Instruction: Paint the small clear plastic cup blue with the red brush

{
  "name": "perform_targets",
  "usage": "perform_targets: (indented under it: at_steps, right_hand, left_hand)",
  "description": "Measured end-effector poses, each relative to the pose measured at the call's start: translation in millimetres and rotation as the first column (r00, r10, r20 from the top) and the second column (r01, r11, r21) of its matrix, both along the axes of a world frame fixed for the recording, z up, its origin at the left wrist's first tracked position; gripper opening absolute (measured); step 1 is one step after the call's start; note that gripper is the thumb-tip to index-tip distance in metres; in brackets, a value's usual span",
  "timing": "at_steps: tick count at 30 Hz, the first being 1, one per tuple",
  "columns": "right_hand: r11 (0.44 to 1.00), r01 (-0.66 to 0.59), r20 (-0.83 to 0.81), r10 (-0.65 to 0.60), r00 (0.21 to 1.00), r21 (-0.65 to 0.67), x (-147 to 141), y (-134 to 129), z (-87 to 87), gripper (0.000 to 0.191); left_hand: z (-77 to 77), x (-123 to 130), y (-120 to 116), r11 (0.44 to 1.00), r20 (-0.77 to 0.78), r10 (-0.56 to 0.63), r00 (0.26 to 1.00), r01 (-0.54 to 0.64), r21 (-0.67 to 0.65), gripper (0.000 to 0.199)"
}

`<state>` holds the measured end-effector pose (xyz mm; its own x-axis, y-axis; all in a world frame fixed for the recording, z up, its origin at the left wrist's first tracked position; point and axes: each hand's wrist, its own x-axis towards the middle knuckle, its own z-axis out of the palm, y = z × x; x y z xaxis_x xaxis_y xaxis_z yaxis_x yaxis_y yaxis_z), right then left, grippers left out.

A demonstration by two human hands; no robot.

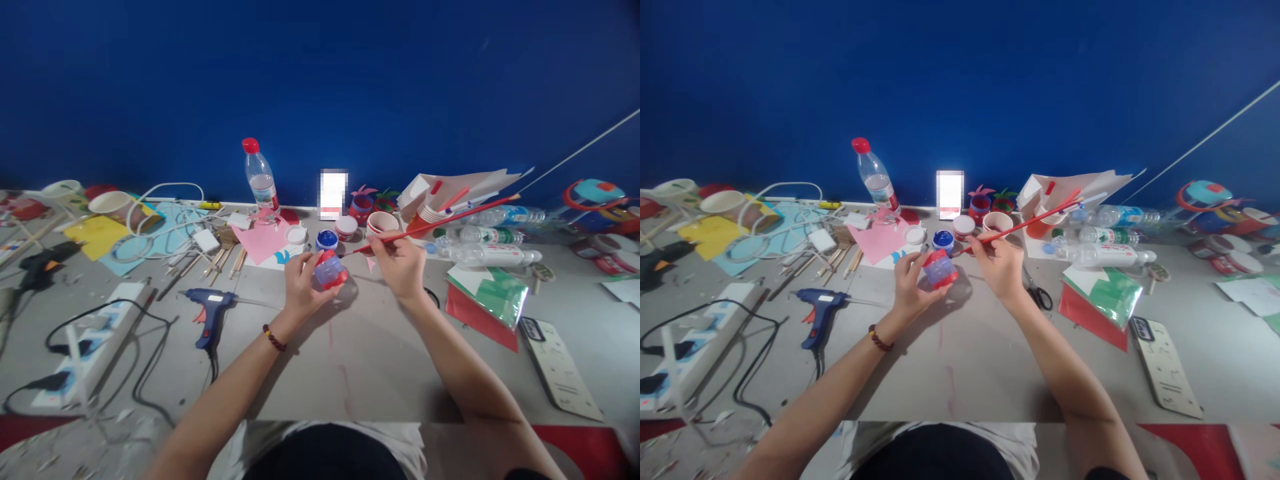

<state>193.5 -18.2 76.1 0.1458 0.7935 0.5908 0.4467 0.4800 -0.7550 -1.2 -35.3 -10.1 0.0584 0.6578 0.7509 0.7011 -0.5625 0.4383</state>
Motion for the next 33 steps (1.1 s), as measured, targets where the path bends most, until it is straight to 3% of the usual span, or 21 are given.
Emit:
perform_targets:
  at_steps: [9,16,24,28,33]
  right_hand:
    - [0.993,-0.095,-0.131,0.085,0.988,-0.068,-10.3,-10.6,0.1,0.019]
    - [0.996,-0.074,-0.061,0.071,0.996,-0.045,-18.8,-14.4,5.1,0.018]
    - [0.994,0.018,0.089,-0.028,0.996,0.111,-9.4,-10.6,7.4,0.017]
    - [0.996,0.027,0.063,-0.032,0.998,0.083,-8.5,-11.3,5.5,0.018]
    - [0.998,-0.048,0.059,0.045,0.997,0.046,-13.5,-16.2,-0.9,0.016]
  left_hand:
    - [-2.0,0.3,0.2,1.0,-0.017,0.001,1.0,-0.001,-0.013,0.076]
    - [-5.7,-0.4,0.8,1.0,-0.033,0.01,0.999,-0.011,-0.025,0.075]
    - [-2.9,-0.6,0.6,0.999,-0.032,0.033,0.999,-0.033,-0.005,0.074]
    - [-2.4,0.0,1.5,1.0,-0.023,0.024,0.999,-0.024,0.001,0.073]
    - [-2.8,0.1,1.3,0.999,-0.049,0.032,0.998,-0.031,0.021,0.075]
